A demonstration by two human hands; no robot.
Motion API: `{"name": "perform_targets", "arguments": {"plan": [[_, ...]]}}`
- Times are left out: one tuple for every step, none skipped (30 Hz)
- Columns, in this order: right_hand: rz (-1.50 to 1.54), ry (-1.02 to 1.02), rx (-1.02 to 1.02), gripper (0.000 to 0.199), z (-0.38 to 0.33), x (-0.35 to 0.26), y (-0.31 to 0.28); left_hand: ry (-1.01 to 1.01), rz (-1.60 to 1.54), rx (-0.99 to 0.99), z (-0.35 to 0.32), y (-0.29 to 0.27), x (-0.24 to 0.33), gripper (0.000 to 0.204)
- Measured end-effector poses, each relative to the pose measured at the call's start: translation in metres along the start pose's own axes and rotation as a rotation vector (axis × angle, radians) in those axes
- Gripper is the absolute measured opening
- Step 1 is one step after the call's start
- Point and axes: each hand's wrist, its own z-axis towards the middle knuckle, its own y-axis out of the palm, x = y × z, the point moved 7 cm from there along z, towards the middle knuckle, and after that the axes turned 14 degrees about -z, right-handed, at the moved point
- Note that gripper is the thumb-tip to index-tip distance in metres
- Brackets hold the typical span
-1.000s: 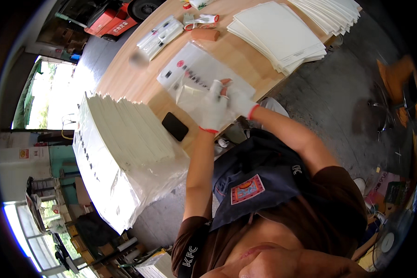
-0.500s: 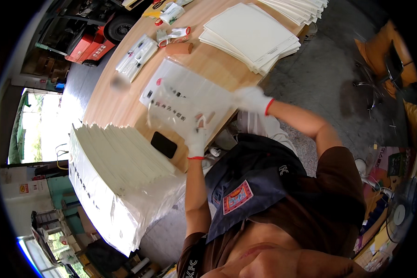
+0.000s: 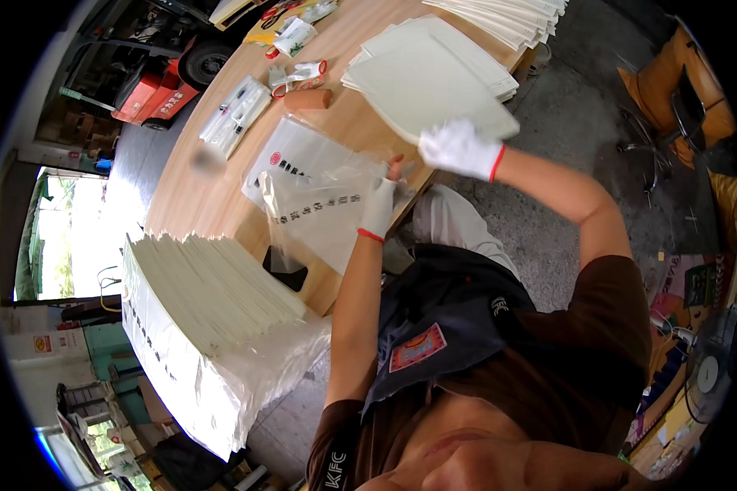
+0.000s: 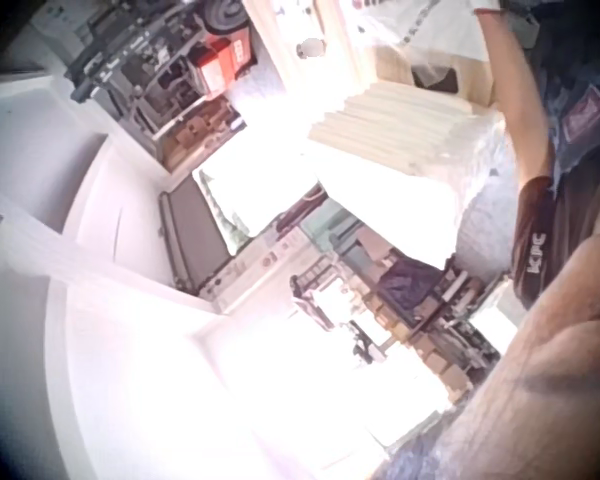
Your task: The person repeatedly picks up white paper documents from a stack, places them into clear plastic sleeves, and sets the sealed sleeves aside. The process is repeated continuously throughout the clip.
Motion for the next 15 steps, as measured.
{"name": "perform_targets", "arguments": {"plan": [[0.033,-0.010,0.063,0.019,-0.004,-0.024,-0.023,-0.008,-0.351,-0.087,0.004,0.016,-0.003,0.046],[0.181,0.149,-0.076,0.015,-0.018,-0.041,-0.019,-0.091,-0.528,-0.014,0.009,0.021,-0.008,0.045],[0.367,0.114,-0.150,0.023,-0.028,-0.060,-0.012,-0.029,-0.232,0.104,0.016,-0.006,-0.018,0.040],[0.454,0.135,-0.010,0.030,-0.030,-0.064,-0.035,0.038,0.063,0.236,0.020,-0.039,-0.025,0.036],[0.488,0.228,0.110,0.034,-0.037,-0.051,-0.030,0.017,0.074,0.295,0.006,-0.040,-0.019,0.030],[0.521,0.321,0.232,0.037,-0.047,-0.035,-0.019,0.070,0.168,0.258,-0.004,-0.035,-0.003,0.028],[0.716,0.562,0.109,0.037,-0.062,-0.014,0.013,-0.008,0.151,0.255,-0.020,-0.036,0.006,0.027],[0.892,0.807,-0.033,0.036,-0.086,0.009,0.048,-0.090,0.128,0.241,-0.033,-0.032,0.014,0.027],[1.063,1.053,-0.182,0.035,-0.114,0.023,0.084,-0.106,0.129,0.118,-0.048,-0.009,0.033,0.025],[1.863,1.035,-0.025,0.040,-0.120,0.004,0.127,-0.026,0.722,-0.029,-0.045,0.001,0.036,0.025],[2.111,1.003,-0.085,0.045,-0.106,-0.014,0.123,0.061,1.313,-0.164,-0.040,0.003,0.033,0.024],[2.359,0.957,-0.154,0.050,-0.091,-0.038,0.115,0.146,1.902,-0.310,-0.039,-0.002,0.019,0.024],[2.133,0.917,-0.094,0.055,-0.072,-0.042,0.100,0.074,1.125,0.035,-0.034,-0.034,-0.004,0.034],[1.901,0.917,-0.037,0.060,-0.070,-0.046,0.091,0.122,1.348,0.058,-0.046,0.015,-0.003,0.040],[1.791,0.903,-0.102,0.059,-0.072,-0.058,0.097,0.168,1.571,0.088,-0.064,0.061,0.005,0.047]]}}
